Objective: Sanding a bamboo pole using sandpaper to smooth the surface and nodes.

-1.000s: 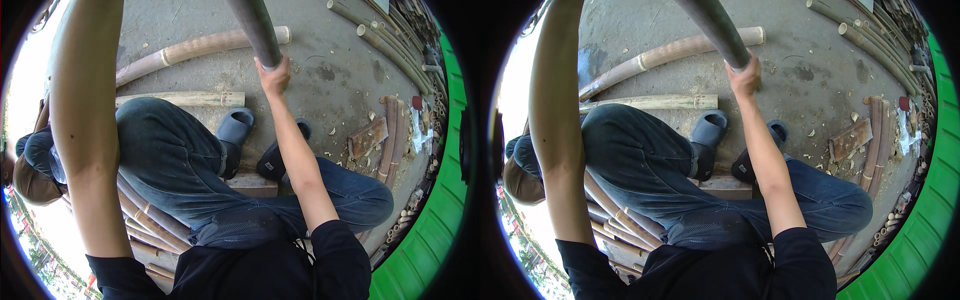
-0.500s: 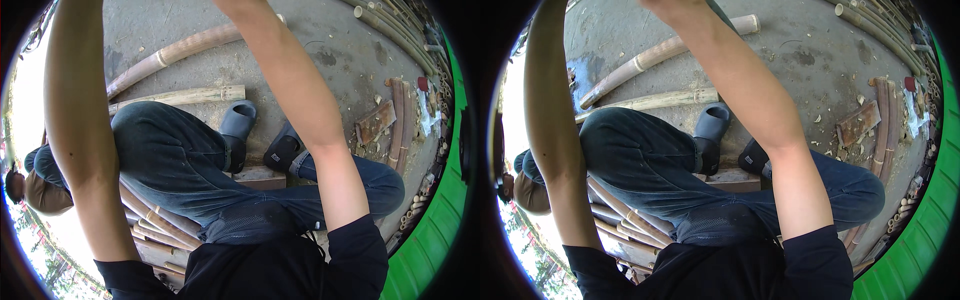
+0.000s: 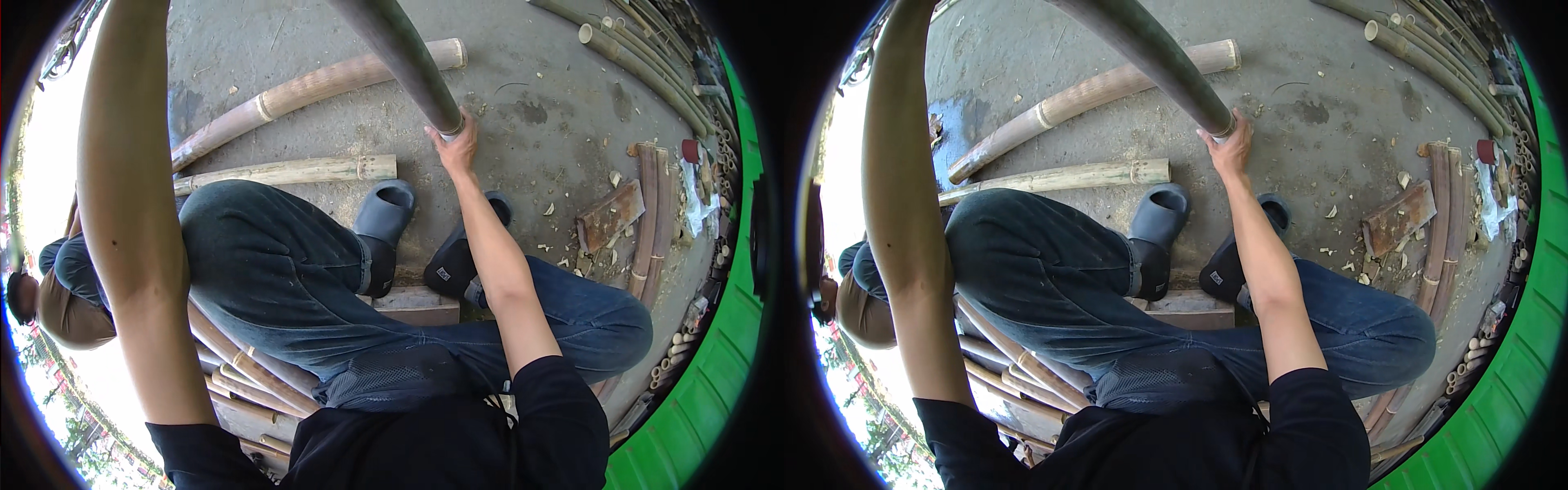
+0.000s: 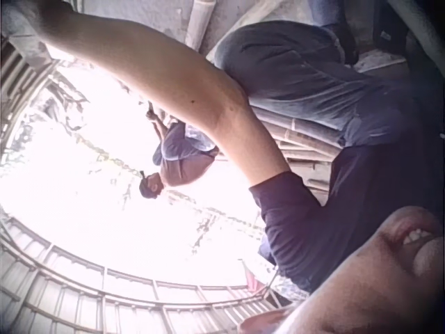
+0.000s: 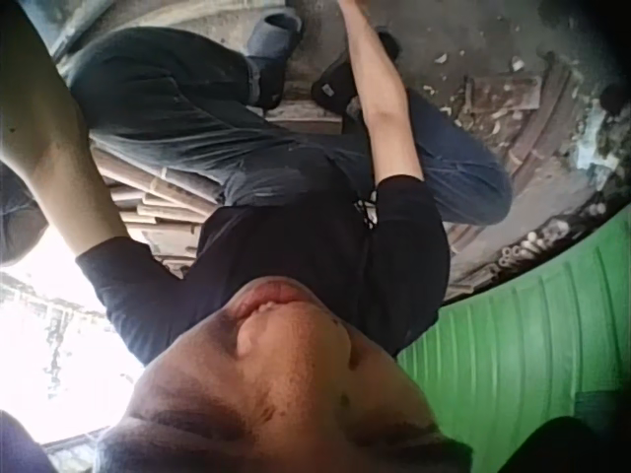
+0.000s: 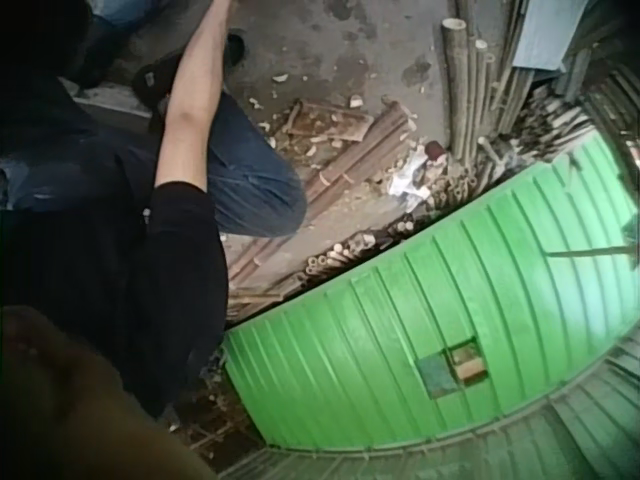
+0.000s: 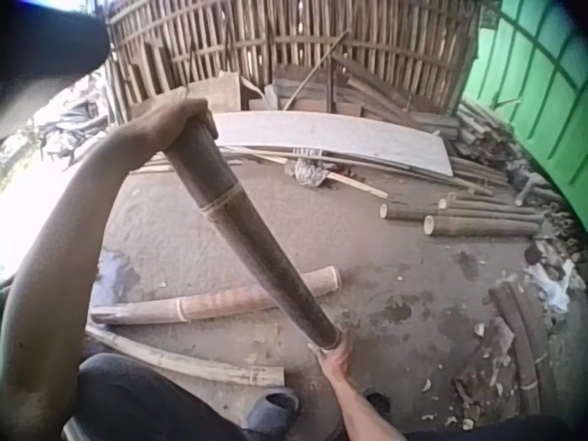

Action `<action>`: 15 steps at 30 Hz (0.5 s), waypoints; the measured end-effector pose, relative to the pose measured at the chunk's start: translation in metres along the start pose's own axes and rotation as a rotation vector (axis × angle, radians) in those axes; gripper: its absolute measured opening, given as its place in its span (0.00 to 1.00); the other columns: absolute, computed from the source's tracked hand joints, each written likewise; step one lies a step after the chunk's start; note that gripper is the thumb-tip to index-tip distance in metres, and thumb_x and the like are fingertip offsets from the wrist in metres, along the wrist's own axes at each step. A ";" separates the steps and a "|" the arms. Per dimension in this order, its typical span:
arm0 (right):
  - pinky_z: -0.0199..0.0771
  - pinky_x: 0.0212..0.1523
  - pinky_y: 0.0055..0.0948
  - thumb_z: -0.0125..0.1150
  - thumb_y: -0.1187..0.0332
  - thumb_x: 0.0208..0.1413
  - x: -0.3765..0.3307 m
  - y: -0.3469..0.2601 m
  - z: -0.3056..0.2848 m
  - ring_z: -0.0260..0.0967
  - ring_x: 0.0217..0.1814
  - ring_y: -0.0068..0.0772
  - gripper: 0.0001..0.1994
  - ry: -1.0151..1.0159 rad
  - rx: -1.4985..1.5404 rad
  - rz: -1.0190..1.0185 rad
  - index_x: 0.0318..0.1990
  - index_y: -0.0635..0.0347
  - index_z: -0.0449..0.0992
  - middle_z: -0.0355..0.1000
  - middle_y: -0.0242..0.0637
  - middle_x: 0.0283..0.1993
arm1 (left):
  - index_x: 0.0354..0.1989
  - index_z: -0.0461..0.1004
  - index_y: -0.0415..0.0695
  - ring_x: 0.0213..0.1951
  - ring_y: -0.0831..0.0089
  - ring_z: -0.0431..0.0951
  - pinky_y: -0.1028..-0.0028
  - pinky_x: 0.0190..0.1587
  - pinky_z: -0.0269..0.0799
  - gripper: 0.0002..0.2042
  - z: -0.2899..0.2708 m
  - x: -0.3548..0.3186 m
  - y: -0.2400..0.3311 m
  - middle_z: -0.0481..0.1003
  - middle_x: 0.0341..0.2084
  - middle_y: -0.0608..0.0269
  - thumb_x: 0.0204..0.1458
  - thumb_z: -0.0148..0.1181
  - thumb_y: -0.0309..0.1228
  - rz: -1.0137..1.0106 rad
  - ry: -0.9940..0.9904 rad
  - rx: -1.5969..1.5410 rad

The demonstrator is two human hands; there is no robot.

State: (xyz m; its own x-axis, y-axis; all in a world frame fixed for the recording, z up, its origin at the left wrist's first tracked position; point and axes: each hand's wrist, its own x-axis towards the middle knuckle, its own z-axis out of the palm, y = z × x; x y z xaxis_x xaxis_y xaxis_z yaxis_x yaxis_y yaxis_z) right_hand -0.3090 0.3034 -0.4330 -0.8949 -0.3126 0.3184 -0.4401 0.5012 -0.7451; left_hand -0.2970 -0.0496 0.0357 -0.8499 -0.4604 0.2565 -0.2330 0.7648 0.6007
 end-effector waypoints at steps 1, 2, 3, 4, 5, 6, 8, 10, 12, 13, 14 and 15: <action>0.71 0.62 0.52 0.86 0.54 0.42 0.005 -0.006 0.002 0.72 0.61 0.58 0.43 0.011 -0.007 -0.016 0.63 0.63 0.67 0.73 0.52 0.58 | 0.33 0.84 0.44 0.39 0.68 0.79 0.67 0.49 0.73 0.18 0.002 0.001 0.002 0.81 0.34 0.58 0.57 0.51 0.43 -0.075 -0.001 -0.026; 0.72 0.62 0.51 0.86 0.54 0.42 0.017 -0.018 0.007 0.73 0.61 0.55 0.44 0.041 -0.012 -0.045 0.63 0.63 0.67 0.74 0.52 0.58 | 0.33 0.84 0.43 0.39 0.69 0.79 0.67 0.50 0.73 0.18 0.002 0.001 0.001 0.82 0.34 0.58 0.59 0.50 0.42 0.048 -0.050 -0.051; 0.73 0.61 0.50 0.86 0.53 0.42 0.027 -0.036 0.008 0.74 0.61 0.53 0.44 0.051 -0.023 -0.053 0.64 0.62 0.67 0.74 0.52 0.58 | 0.34 0.83 0.43 0.39 0.69 0.79 0.67 0.50 0.73 0.18 0.003 0.003 0.001 0.82 0.34 0.58 0.59 0.49 0.42 0.079 -0.020 -0.061; 0.75 0.59 0.50 0.86 0.52 0.42 0.038 -0.058 0.009 0.76 0.58 0.53 0.45 0.087 0.001 -0.126 0.63 0.62 0.67 0.75 0.51 0.56 | 0.34 0.83 0.43 0.38 0.68 0.79 0.67 0.50 0.73 0.18 0.004 0.005 -0.002 0.82 0.34 0.59 0.60 0.49 0.41 0.116 0.008 -0.073; 0.76 0.58 0.50 0.86 0.50 0.41 0.053 -0.080 0.010 0.77 0.55 0.52 0.45 0.118 0.028 -0.186 0.63 0.62 0.67 0.77 0.50 0.54 | 0.34 0.83 0.43 0.38 0.68 0.80 0.68 0.50 0.73 0.18 0.005 0.009 -0.003 0.82 0.33 0.59 0.60 0.49 0.41 0.114 -0.009 -0.121; 0.77 0.56 0.50 0.86 0.49 0.41 0.066 -0.100 0.009 0.78 0.53 0.51 0.46 0.129 0.063 -0.240 0.63 0.62 0.67 0.77 0.48 0.52 | 0.34 0.82 0.43 0.37 0.68 0.80 0.68 0.50 0.73 0.17 0.006 0.014 -0.007 0.82 0.33 0.60 0.61 0.49 0.40 0.113 -0.027 -0.170; 0.78 0.55 0.49 0.85 0.44 0.40 0.089 -0.135 0.006 0.78 0.53 0.50 0.48 0.153 0.168 -0.293 0.63 0.63 0.67 0.77 0.48 0.51 | 0.33 0.82 0.43 0.36 0.69 0.81 0.69 0.48 0.73 0.18 0.006 0.024 -0.014 0.82 0.32 0.60 0.61 0.49 0.41 0.029 -0.018 -0.192; 0.75 0.58 0.49 0.82 0.39 0.41 0.106 -0.159 0.001 0.74 0.57 0.51 0.48 0.226 0.243 -0.316 0.62 0.63 0.67 0.75 0.51 0.52 | 0.34 0.82 0.42 0.36 0.68 0.81 0.69 0.48 0.74 0.18 0.006 0.031 -0.020 0.82 0.32 0.58 0.60 0.50 0.41 -0.064 0.037 -0.123; 0.72 0.62 0.51 0.78 0.38 0.43 0.117 -0.171 -0.001 0.70 0.61 0.56 0.45 0.363 0.276 -0.382 0.59 0.64 0.69 0.72 0.55 0.54 | 0.44 0.78 0.35 0.44 0.62 0.76 0.65 0.54 0.69 0.24 0.005 0.034 -0.022 0.79 0.41 0.50 0.63 0.43 0.44 0.102 -0.069 -0.061; 0.72 0.62 0.52 0.75 0.42 0.44 0.119 -0.173 -0.002 0.69 0.61 0.56 0.41 0.363 0.327 -0.348 0.57 0.65 0.70 0.72 0.55 0.54 | 0.55 0.74 0.29 0.51 0.56 0.71 0.60 0.60 0.64 0.31 0.005 0.034 -0.021 0.76 0.50 0.43 0.67 0.35 0.49 0.184 -0.199 -0.040; 0.71 0.61 0.52 0.72 0.45 0.45 0.119 -0.173 -0.001 0.68 0.62 0.57 0.37 0.361 0.382 -0.311 0.56 0.65 0.71 0.71 0.55 0.55 | 0.48 0.77 0.33 0.46 0.59 0.75 0.63 0.56 0.67 0.26 0.004 0.032 -0.019 0.78 0.44 0.47 0.63 0.41 0.46 0.124 -0.141 -0.078; 0.71 0.61 0.53 0.70 0.48 0.47 0.116 -0.169 -0.001 0.67 0.62 0.57 0.33 0.359 0.442 -0.274 0.54 0.65 0.72 0.70 0.56 0.55 | 0.41 0.80 0.37 0.42 0.62 0.78 0.65 0.52 0.71 0.22 0.005 0.029 -0.016 0.80 0.38 0.52 0.60 0.47 0.44 0.065 -0.081 -0.114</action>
State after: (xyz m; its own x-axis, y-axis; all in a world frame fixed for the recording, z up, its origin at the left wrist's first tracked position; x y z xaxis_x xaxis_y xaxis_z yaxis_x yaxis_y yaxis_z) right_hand -0.3383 0.1827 -0.2696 -0.7565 -0.0541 0.6518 -0.6538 0.0368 -0.7557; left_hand -0.3206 -0.0729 0.0301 -0.8979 -0.3702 0.2382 -0.1253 0.7336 0.6680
